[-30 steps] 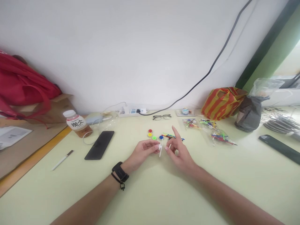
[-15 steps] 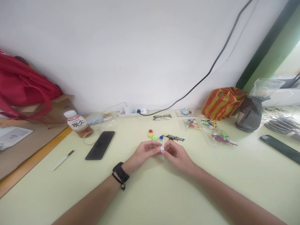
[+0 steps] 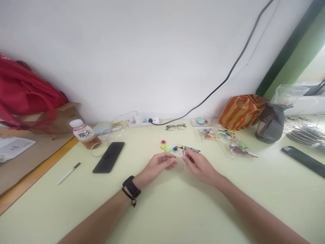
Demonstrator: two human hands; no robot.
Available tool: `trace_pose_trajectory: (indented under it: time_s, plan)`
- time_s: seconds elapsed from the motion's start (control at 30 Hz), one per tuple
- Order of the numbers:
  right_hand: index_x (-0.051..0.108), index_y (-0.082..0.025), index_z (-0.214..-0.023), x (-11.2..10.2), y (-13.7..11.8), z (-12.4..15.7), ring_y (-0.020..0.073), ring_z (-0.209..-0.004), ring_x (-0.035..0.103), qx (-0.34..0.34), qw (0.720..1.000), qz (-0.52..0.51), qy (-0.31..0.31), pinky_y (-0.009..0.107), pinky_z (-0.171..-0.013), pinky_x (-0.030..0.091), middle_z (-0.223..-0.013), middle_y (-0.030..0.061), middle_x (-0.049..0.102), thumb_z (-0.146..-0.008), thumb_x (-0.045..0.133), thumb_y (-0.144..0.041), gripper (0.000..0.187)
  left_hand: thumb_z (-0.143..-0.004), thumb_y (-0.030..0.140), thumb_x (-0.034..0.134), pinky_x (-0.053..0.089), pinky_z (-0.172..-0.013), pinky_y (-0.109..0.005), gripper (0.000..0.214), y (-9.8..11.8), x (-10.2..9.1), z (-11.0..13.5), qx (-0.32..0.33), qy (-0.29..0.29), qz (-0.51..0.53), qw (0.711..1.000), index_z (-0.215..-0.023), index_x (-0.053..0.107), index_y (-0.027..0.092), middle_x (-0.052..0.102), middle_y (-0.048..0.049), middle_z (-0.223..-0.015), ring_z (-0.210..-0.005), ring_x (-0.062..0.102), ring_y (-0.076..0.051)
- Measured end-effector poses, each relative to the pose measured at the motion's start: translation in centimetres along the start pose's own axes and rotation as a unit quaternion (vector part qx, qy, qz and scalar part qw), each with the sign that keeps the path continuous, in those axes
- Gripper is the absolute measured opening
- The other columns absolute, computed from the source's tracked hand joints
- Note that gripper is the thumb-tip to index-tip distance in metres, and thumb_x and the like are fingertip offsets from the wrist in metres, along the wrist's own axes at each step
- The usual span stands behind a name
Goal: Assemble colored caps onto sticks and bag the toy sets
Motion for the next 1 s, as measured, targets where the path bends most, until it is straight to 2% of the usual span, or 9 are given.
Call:
trace_pose_trajectory:
  time_s: [0.07,0.17,0.23,0.43,0.53,0.67,0.83,1.0]
  plan:
    - [0.040,-0.024,-0.080,-1.1,0.6,0.0,0.0152,-0.061,0.044,0.020,0.995,0.093,-0.017,0.028,-0.062,0.030,-0.068,-0.0037,0.050,-0.104,0.040,-0.033,0.027,-0.091,0.045,0.073,0.054,-0.087,-0.033,0.037,-0.3,-0.4,-0.1,-0.006,0.019,0.006,1.000,-0.113,0.072,0.015,0.077,-0.0115,-0.103,-0.091,0.070,-0.020]
    - [0.039,-0.022,-0.071,-0.2,1.7,0.6,0.0158,-0.061,0.047,0.037,0.968,0.210,-0.132,0.028,-0.061,0.028,-0.064,-0.0019,0.053,-0.100,0.043,-0.028,0.031,-0.091,0.043,0.074,0.053,-0.085,-0.032,0.035,-0.7,-0.8,-0.2,-0.016,0.033,0.014,0.999,-0.113,0.072,0.016,0.076,-0.0104,-0.101,-0.090,0.069,-0.019]
    - [0.039,-0.021,-0.069,0.3,2.1,1.1,0.0168,-0.064,0.053,0.047,0.945,0.265,-0.184,0.029,-0.061,0.027,-0.065,0.0000,0.057,-0.099,0.043,-0.026,0.031,-0.090,0.042,0.075,0.053,-0.084,-0.031,0.034,-0.8,-0.7,-0.2,-0.017,0.029,0.015,0.999,-0.111,0.072,0.015,0.076,-0.0102,-0.101,-0.090,0.069,-0.019]
    - [0.057,-0.021,-0.081,0.1,2.6,1.7,0.0227,-0.079,0.068,0.124,0.894,0.364,-0.229,0.030,-0.061,0.030,-0.083,0.0063,0.071,-0.101,0.040,-0.025,0.026,-0.089,0.041,0.076,0.052,-0.083,-0.031,0.033,-0.8,-0.6,-0.2,-0.022,0.023,0.017,0.999,-0.110,0.073,0.016,0.076,-0.0103,-0.101,-0.090,0.069,-0.019]
    - [0.064,-0.020,-0.092,-0.6,3.4,1.9,0.0267,-0.090,0.071,0.166,0.874,0.393,-0.232,0.031,-0.066,0.036,-0.095,0.0104,0.074,-0.102,0.042,-0.025,0.025,-0.088,0.041,0.077,0.052,-0.083,-0.030,0.033,-0.8,-0.6,-0.2,-0.027,0.026,0.019,0.999,-0.109,0.073,0.016,0.076,-0.0100,-0.100,-0.089,0.068,-0.018]
    - [0.067,-0.017,-0.103,-2.3,5.5,2.2,0.0313,-0.097,0.072,0.215,0.862,0.406,-0.213,0.034,-0.071,0.043,-0.103,0.0151,0.074,-0.103,0.043,-0.025,0.026,-0.089,0.041,0.076,0.052,-0.083,-0.029,0.031,-0.7,-0.5,0.0,-0.029,0.021,0.016,0.999,-0.108,0.073,0.016,0.076,-0.0097,-0.100,-0.089,0.068,-0.018]
    - [0.068,-0.015,-0.107,-5.0,9.0,2.5,0.0358,-0.101,0.072,0.282,0.847,0.415,-0.177,0.037,-0.072,0.048,-0.108,0.0183,0.073,-0.102,0.044,-0.026,0.026,-0.090,0.040,0.075,0.052,-0.083,-0.030,0.030,-0.7,-0.4,0.1,-0.023,0.013,0.015,1.000,-0.107,0.073,0.016,0.076,-0.0099,-0.101,-0.090,0.068,-0.018]
    - [0.066,-0.014,-0.109,-7.2,11.9,2.4,0.0349,-0.103,0.071,0.322,0.842,0.412,-0.135,0.038,-0.074,0.050,-0.112,0.0185,0.072,-0.103,0.041,-0.028,0.030,-0.089,0.040,0.075,0.052,-0.083,-0.031,0.030,-0.7,-0.2,0.0,-0.026,0.013,0.009,1.000,-0.106,0.073,0.016,0.076,-0.0105,-0.101,-0.089,0.068,-0.018]
Point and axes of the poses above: each hand's wrist, its own z-axis away from the middle knuckle, its own x-axis out of the palm, y = z × x, the point moved 10 cm from there along -z, towards the middle knuckle
